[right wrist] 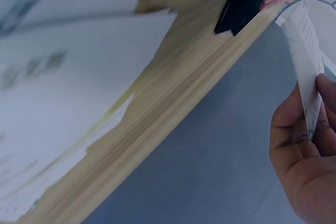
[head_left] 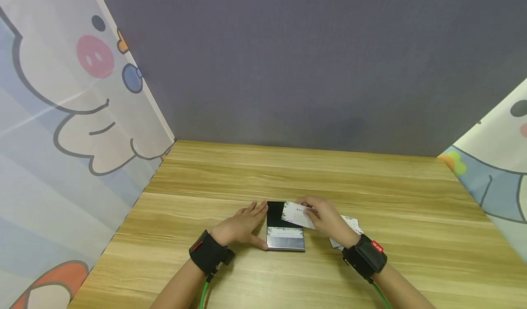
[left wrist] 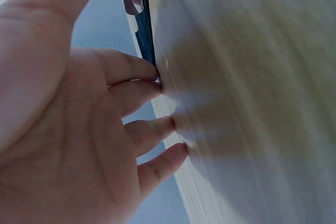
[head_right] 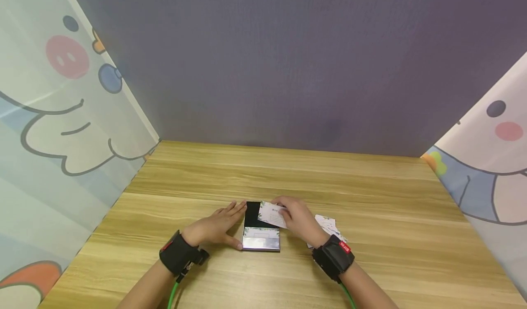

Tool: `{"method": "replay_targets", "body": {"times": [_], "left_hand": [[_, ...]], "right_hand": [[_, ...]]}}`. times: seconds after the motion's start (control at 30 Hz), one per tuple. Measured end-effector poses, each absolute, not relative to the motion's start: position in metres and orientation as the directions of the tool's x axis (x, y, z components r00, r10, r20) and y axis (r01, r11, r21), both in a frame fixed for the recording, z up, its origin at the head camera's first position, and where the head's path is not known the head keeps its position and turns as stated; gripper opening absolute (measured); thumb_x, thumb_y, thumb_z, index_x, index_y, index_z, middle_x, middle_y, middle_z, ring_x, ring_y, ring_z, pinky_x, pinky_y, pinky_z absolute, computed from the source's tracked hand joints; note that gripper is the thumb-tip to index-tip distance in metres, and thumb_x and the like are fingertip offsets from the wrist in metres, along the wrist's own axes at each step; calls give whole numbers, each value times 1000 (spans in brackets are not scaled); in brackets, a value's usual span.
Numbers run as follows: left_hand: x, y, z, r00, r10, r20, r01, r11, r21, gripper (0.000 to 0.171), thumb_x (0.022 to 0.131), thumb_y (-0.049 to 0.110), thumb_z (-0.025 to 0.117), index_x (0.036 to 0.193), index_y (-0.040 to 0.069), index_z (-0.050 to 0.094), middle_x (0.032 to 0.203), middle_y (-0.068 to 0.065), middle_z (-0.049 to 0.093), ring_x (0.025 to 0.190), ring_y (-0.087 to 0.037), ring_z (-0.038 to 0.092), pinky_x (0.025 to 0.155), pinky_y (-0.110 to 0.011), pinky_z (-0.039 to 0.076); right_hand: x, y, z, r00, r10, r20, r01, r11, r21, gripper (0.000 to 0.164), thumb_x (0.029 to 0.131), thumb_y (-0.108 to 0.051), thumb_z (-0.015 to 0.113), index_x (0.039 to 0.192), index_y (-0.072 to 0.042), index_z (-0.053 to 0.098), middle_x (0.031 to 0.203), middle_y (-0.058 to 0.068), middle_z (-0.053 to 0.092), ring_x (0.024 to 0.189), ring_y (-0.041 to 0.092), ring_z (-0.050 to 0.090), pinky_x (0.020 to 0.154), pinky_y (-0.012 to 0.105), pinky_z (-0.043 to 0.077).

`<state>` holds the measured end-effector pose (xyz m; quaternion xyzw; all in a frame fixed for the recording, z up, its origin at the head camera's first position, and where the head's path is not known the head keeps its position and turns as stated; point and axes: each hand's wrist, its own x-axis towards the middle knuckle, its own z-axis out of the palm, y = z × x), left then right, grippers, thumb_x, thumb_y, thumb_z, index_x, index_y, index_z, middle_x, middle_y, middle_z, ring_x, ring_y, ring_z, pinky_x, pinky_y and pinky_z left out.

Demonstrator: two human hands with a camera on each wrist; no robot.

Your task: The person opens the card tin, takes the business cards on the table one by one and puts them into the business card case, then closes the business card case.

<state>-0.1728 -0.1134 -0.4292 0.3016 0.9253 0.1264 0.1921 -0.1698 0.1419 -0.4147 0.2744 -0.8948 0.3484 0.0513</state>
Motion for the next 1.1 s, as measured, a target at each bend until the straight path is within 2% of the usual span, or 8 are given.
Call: {"method": "replay_targets", "body": {"times": [0.3, 0.5, 0.73, 1.1], "left_hand": [[-173, -113, -429, -746, 604, -280, 509, 789, 345, 103, 72, 56, 67, 146, 3, 19, 155, -9, 9, 141, -34, 9, 110, -50, 20], [-171, -114, -427, -744, 609, -275, 514, 785, 347, 102, 73, 56, 66, 146, 2, 18, 155, -10, 9, 141, -33, 9, 110, -50, 20], [-171, -113, -427, -749, 599, -282, 499, 791, 354, 103, 72, 56, 66, 146, 3, 17, 154, -10, 10, 141, -33, 8, 110, -50, 19], [-172, -113, -427, -746, 600, -288, 493, 789, 367, 102, 73, 55, 66, 146, 3, 17, 154, -9, 9, 141, -33, 7, 110, -50, 19]], "right_hand": [[-174, 124, -415, -827, -492, 272, -539, 557, -632, 30, 84, 10, 54, 110, -5, 61, 110, 12, 63, 100, 25, 61, 78, 33, 53], [-177, 117, -418, -813, -518, 265, -548, 525, -651, 31, 84, 11, 54, 110, -4, 61, 108, 11, 64, 99, 25, 61, 80, 32, 53], [-177, 114, -421, -795, -541, 273, -578, 540, -612, 30, 83, 10, 55, 108, -6, 62, 108, 8, 65, 99, 23, 62, 79, 31, 53], [-176, 111, -423, -798, -572, 191, -556, 575, -600, 27, 84, 9, 52, 101, -9, 64, 101, 3, 67, 97, 15, 62, 80, 31, 51]]}}
